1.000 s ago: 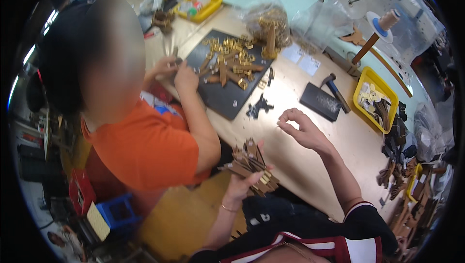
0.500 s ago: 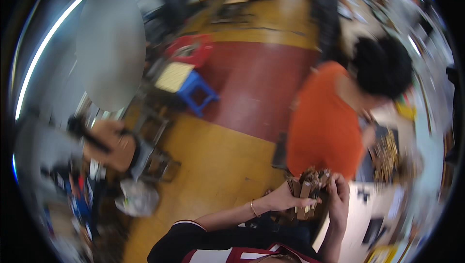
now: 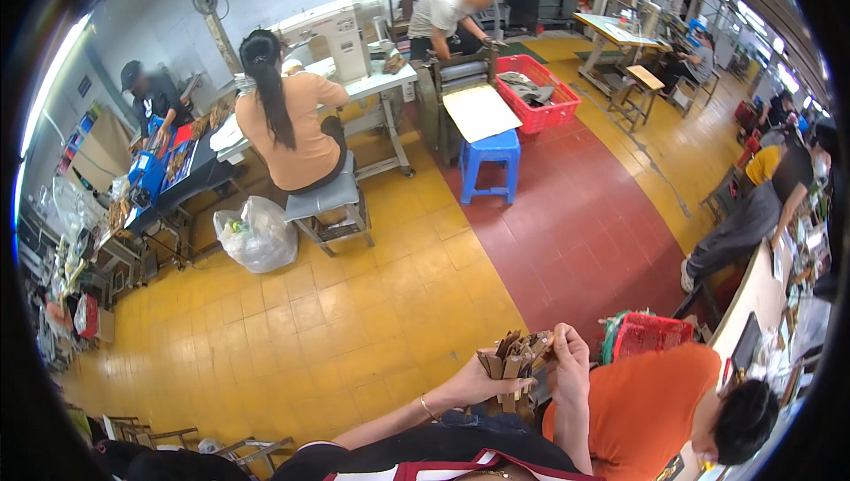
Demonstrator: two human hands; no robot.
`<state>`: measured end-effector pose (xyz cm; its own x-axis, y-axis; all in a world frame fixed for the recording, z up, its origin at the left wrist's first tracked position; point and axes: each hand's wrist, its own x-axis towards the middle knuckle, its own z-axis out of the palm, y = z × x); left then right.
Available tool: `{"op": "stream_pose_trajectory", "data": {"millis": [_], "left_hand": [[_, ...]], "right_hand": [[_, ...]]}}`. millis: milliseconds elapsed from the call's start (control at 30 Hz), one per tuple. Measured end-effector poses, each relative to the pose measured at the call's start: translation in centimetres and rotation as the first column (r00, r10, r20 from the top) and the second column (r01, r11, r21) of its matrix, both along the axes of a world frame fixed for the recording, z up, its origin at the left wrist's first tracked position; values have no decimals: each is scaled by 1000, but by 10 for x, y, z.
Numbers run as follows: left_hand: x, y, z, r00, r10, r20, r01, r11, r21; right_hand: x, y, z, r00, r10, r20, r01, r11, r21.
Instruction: The person repeatedly picks up small leather straps and dark rectangular inserts, aligns them, and uses a hammer to tap the inserts into place on a metal block. The person then gathers the finished straps into a bundle and hands them to a coworker.
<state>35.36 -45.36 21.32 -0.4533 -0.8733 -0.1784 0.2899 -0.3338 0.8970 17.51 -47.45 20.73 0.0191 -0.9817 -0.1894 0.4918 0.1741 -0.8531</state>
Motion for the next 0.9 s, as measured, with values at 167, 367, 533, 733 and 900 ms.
{"op": "stream_pose_trajectory", "data": {"millis": [167,367,533,733,900], "left_hand": [[15,-56,-4,953,226,203,-154,936,-318],[46,-182,-21,946,272,177,-283,958,39],[117,-282,2,941,218,260,-216,976,-34],[170,-375,4,924,377,59,-378,926,13],[246,-475,-18,913,408,16,-406,911,-72]], "right_hand": [[23,-96,-13,987,103,121,-119,984,132],[43,-234,-14,852,455,-261,-467,884,16],[90,-344,1,736,607,-299,-659,744,-110],[172,-460,-10,718,556,-418,-662,731,-165],[239,-556,-30,842,416,-344,-498,844,-200]]}}
